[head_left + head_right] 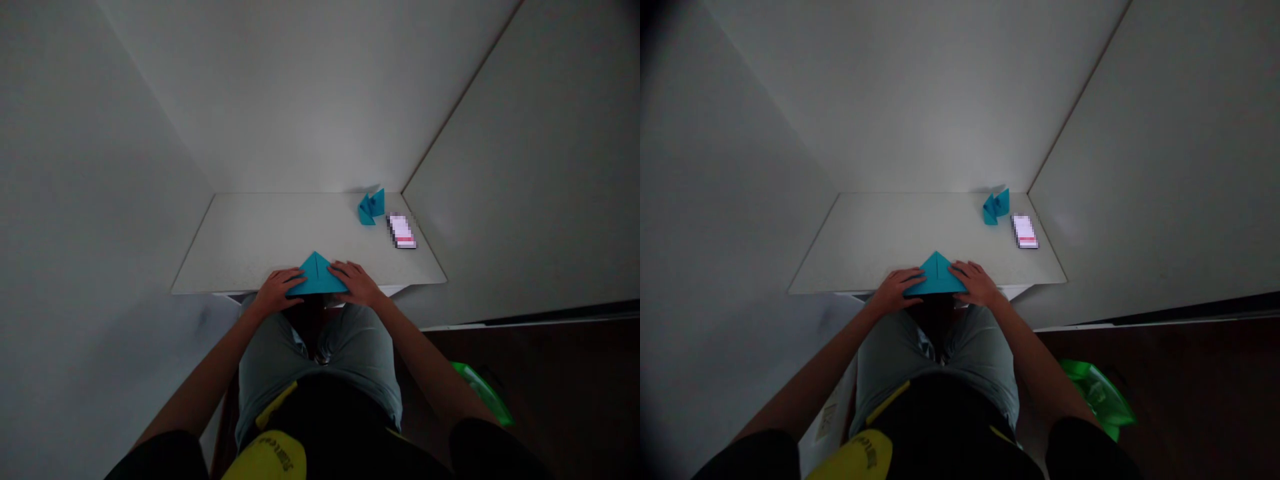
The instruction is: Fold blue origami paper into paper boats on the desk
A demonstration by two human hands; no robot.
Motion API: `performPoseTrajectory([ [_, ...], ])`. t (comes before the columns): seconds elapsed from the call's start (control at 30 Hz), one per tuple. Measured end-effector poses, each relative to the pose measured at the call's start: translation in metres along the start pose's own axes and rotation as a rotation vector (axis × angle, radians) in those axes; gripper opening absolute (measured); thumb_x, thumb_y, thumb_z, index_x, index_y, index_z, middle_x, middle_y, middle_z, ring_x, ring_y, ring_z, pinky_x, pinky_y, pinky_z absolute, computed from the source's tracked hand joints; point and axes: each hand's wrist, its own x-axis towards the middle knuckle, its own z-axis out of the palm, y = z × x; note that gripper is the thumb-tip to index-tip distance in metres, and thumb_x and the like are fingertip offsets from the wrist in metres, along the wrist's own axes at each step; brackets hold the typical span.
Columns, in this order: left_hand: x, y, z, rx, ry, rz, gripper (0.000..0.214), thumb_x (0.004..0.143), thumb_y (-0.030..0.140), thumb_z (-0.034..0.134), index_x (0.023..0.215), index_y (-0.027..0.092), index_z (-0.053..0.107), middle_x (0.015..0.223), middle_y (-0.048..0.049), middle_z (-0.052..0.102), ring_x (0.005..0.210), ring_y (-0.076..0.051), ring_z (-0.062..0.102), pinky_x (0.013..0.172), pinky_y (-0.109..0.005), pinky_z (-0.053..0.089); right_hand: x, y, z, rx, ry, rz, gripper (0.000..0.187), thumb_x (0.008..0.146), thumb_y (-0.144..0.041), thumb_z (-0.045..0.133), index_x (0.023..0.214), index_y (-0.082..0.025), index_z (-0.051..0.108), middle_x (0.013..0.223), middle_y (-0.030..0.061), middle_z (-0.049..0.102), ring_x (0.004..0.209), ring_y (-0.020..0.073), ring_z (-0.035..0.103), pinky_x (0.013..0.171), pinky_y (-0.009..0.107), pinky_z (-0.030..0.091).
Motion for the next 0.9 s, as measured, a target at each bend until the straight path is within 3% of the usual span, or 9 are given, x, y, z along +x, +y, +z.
performPoseTrajectory([
  [0.23,-0.002,-0.007,-0.002,-0.091,0.043,-0.043,0.036,0.106,0.048,0.067,0.135,0.030,0.079,0.150,-0.0089,0.073,0.145,-0.029,0.066,0.121,-0.054,0.052,0.003,-0.002,-0.003,0.067,0.056,0.032,0.079,0.101,-0.058,0.073,0.171,-0.032,0.046,0.170,0.0125,0.054,0.160,0.0357,0.049,0.133,0.061,0.035],
  [0.4,0.000,-0.007,0.000,-0.122,0.073,-0.045,0.052,0.093,0.060,0.082,0.133,0.027,0.080,0.150,-0.0114,0.073,0.144,-0.032,0.067,0.122,-0.056,0.052,0.005,-0.001,-0.004,0.086,0.054,0.060,0.070,0.104,-0.059,0.068,0.167,-0.032,0.053,0.167,0.0122,0.058,0.158,0.0352,0.051,0.131,0.061,0.037],
  [0.53,0.000,-0.010,0.002,-0.155,0.075,-0.062,0.034,0.100,0.051,0.075,0.124,0.028,0.083,0.144,-0.0098,0.077,0.142,-0.029,0.069,0.122,-0.054,0.053,0.005,0.000,-0.004,0.094,0.068,0.066,0.063,0.107,-0.054,0.065,0.166,-0.034,0.054,0.166,0.0104,0.060,0.157,0.0344,0.052,0.130,0.060,0.038],
  [0.73,0.000,-0.015,0.002,-0.177,0.054,-0.038,0.052,0.089,0.056,0.087,0.130,0.026,0.080,0.148,-0.0129,0.074,0.144,-0.033,0.067,0.122,-0.057,0.052,0.005,0.002,-0.002,0.083,0.084,0.039,0.085,0.093,-0.066,0.080,0.167,-0.034,0.052,0.166,0.0115,0.060,0.156,0.0381,0.053,0.126,0.061,0.041],
  [0.9,0.006,-0.016,-0.003,-0.370,0.062,-0.089,0.042,0.096,0.056,0.079,0.123,0.025,0.083,0.142,-0.0125,0.078,0.142,-0.032,0.068,0.125,-0.057,0.051,0.006,0.000,-0.002,0.109,0.101,0.069,0.071,0.099,-0.061,0.075,0.163,-0.033,0.059,0.163,0.0114,0.063,0.154,0.0371,0.056,0.125,0.059,0.043],
])
